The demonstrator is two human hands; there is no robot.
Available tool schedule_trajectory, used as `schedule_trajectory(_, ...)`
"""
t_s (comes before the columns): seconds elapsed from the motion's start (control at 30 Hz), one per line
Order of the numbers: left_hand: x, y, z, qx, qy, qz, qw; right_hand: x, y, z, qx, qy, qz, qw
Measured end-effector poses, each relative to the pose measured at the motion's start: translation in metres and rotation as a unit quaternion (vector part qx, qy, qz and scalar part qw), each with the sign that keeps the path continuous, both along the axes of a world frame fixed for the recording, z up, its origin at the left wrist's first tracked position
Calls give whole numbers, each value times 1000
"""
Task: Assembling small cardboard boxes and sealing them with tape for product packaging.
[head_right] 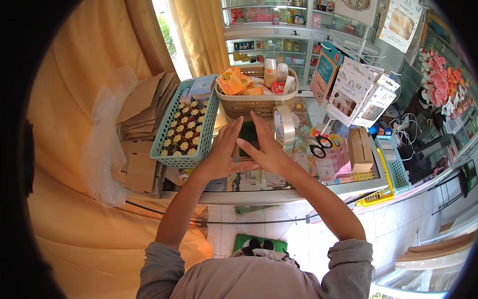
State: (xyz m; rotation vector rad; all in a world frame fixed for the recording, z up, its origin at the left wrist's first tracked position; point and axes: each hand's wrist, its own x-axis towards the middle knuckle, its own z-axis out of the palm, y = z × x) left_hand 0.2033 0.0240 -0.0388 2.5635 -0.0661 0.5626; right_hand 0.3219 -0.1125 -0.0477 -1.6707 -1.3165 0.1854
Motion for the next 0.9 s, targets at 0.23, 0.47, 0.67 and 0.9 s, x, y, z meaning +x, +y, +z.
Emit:
schedule_trajectory(0.23,0,2,-1,-8,14,9,1000,0,4,-7,53,126,46,989)
schedule_trajectory(0.47,1,4,-11,4,-13,7,1000,1,4,-13,67,88,47,993)
schedule_trajectory(0.67,-1,2,-12,10,-49,17,999,-1,-4,-10,65,-36,-11,997)
schedule_trajectory(0.9,-3,0,-3,-46,-122,6,991,-17,-20,22,-6,-140,-66,988)
